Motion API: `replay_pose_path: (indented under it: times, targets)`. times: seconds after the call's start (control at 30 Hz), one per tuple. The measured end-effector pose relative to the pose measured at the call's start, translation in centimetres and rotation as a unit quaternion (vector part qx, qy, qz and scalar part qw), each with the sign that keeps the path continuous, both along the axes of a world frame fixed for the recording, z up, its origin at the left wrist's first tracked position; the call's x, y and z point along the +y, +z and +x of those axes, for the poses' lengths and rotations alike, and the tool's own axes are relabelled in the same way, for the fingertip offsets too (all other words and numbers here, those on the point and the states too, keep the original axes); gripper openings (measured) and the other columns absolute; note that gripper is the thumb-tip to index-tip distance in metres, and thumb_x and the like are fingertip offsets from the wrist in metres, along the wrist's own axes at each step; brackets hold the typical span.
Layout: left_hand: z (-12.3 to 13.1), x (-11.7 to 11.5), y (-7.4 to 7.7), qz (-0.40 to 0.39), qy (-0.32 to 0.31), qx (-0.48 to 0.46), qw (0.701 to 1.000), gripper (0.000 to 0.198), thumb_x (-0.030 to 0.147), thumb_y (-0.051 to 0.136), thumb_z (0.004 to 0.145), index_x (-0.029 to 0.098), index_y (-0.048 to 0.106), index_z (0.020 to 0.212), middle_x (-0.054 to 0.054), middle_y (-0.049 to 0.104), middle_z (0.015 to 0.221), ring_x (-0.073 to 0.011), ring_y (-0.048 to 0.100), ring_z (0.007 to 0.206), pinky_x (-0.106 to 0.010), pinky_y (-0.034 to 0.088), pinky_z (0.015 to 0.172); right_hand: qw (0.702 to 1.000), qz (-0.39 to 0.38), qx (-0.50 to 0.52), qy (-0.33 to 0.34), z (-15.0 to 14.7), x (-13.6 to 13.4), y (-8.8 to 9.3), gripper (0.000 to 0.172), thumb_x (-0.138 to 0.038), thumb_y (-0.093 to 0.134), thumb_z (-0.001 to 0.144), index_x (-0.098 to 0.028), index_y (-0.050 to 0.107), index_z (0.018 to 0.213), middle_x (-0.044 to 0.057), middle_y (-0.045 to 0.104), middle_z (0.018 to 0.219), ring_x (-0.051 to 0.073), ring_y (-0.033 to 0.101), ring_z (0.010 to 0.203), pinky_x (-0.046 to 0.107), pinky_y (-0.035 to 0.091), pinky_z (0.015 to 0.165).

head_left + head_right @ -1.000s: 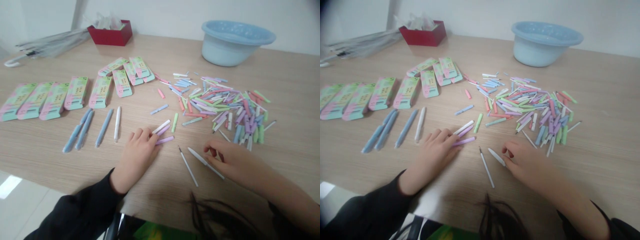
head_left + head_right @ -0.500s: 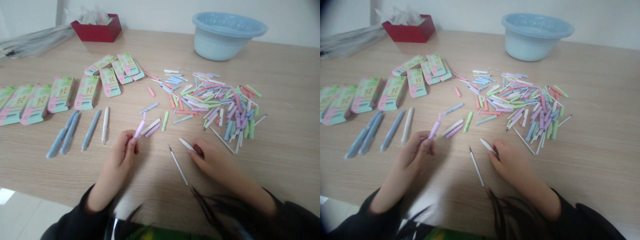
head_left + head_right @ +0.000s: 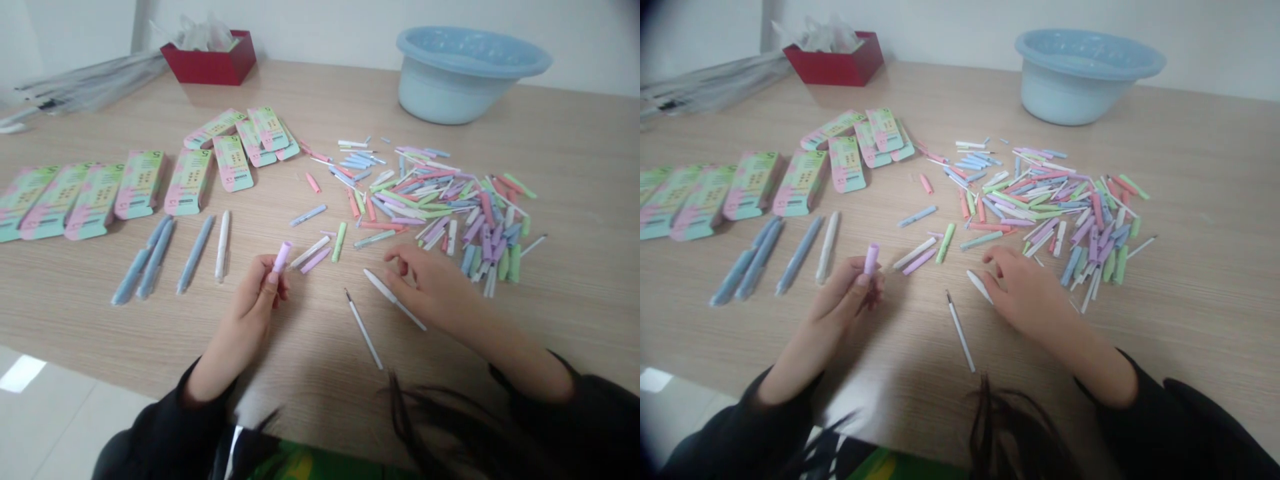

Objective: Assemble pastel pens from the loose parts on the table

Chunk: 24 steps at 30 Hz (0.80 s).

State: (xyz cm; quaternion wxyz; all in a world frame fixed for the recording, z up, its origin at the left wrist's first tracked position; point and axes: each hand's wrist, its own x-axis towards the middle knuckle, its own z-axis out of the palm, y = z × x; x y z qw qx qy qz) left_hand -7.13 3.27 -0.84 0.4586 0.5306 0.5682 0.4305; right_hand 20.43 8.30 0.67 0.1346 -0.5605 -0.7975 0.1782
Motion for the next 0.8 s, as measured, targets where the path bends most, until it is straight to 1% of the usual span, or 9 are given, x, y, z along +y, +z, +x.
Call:
replay_pose_path:
  times: [0.03,0.1,0.2,0.33,0.47,0.57,0.67,0.73,0.8]
  targets:
    - [0.0,-0.1,0.2,-0.013,-0.003,-0.033,0.999,0.015,0.029,0.045,0.103,0.019,0.055,0.097,0.0,0.054,0.084,-0.016,0.049,0.073,-0.029,0.041,0.069,0.999,0.023,0.012,0.031,-0.8,1.1,0.3,0.02,-0.024,0.054,0.094,-0.016,0.066,0.108,0.008,0.069,0.093,0.024,0.065,0.081,0.035,0.042,0.071]
    - [0.0,-0.3,0.7,-0.029,-0.003,-0.092,0.995,0.014,0.029,0.047,0.102,0.019,0.055,0.095,0.0,0.052,0.083,-0.0156,0.048,0.075,-0.028,0.041,0.07,0.991,0.058,0.034,0.115,-2.7,3.9,0.7,0.024,-0.014,0.051,0.093,-0.014,0.068,0.11,0.013,0.07,0.112,0.026,0.065,0.098,0.037,0.045,0.082]
    - [-0.4,-0.4,0.9,-0.032,0.015,-0.149,0.988,0.013,0.029,0.051,0.1,0.021,0.054,0.091,0.002,0.047,0.081,-0.0147,0.046,0.075,-0.026,0.04,0.069,0.983,0.065,0.012,0.171,-5.5,8.3,0.4,0.03,-0.01,0.047,0.096,-0.013,0.072,0.113,0.015,0.068,0.115,0.027,0.063,0.107,0.039,0.044,0.096]
    - [-1.5,-0.2,0.4,-0.043,0.035,-0.198,0.979,0.006,0.025,0.061,0.093,0.021,0.057,0.089,0.002,0.048,0.077,-0.014,0.044,0.071,-0.024,0.04,0.065,0.979,0.044,-0.011,0.2,-7.6,11.8,-1.4,0.022,-0.011,0.06,0.09,-0.012,0.074,0.107,0.013,0.068,0.112,0.024,0.064,0.103,0.035,0.046,0.094]
    - [-2.3,-0.2,-0.1,-0.032,0.033,-0.259,0.965,0.008,0.025,0.062,0.092,0.02,0.062,0.086,0.001,0.048,0.075,-0.0143,0.043,0.07,-0.024,0.04,0.063,0.981,0.036,-0.023,0.191,-8.1,12.9,-2.8,0.016,-0.007,0.058,0.087,-0.013,0.073,0.09,0.013,0.071,0.101,0.024,0.066,0.094,0.037,0.046,0.091]
    - [-2.2,-0.4,0.4,-0.035,0.015,-0.305,0.952,0.013,0.027,0.067,0.091,0.019,0.062,0.081,0.001,0.047,0.073,-0.0139,0.043,0.069,-0.023,0.041,0.062,0.979,0.048,-0.023,0.197,-8.4,13.1,-2.7,0.017,-0.006,0.057,0.087,-0.014,0.07,0.081,0.012,0.072,0.097,0.025,0.065,0.096,0.04,0.043,0.096]
    - [-1.8,-0.5,1.9,-0.045,-0.011,-0.364,0.93,0.019,0.029,0.069,0.09,0.019,0.059,0.077,0.002,0.043,0.068,-0.0127,0.041,0.064,-0.023,0.04,0.059,0.977,0.073,-0.012,0.2,-8.3,12.7,-1.3,0.017,-0.007,0.054,0.09,-0.014,0.069,0.086,0.014,0.072,0.102,0.026,0.064,0.1,0.039,0.042,0.095]
    - [-1.6,-0.2,3.0,-0.05,-0.042,-0.399,0.915,0.023,0.033,0.065,0.092,0.02,0.057,0.076,0.003,0.041,0.066,-0.0122,0.038,0.06,-0.024,0.039,0.057,0.979,0.086,0.005,0.184,-7.7,12.0,0.1,0.017,-0.01,0.051,0.092,-0.014,0.068,0.093,0.012,0.072,0.097,0.024,0.064,0.093,0.036,0.044,0.086]
    - [-1.5,0.3,3.6,-0.018,-0.059,-0.391,0.918,0.026,0.036,0.062,0.095,0.02,0.057,0.075,0.003,0.042,0.064,-0.0123,0.039,0.059,-0.024,0.039,0.057,0.984,0.085,0.038,0.152,-6.6,10.8,1.5,0.017,-0.014,0.051,0.093,-0.015,0.067,0.098,0.008,0.072,0.085,0.022,0.064,0.08,0.034,0.044,0.076]
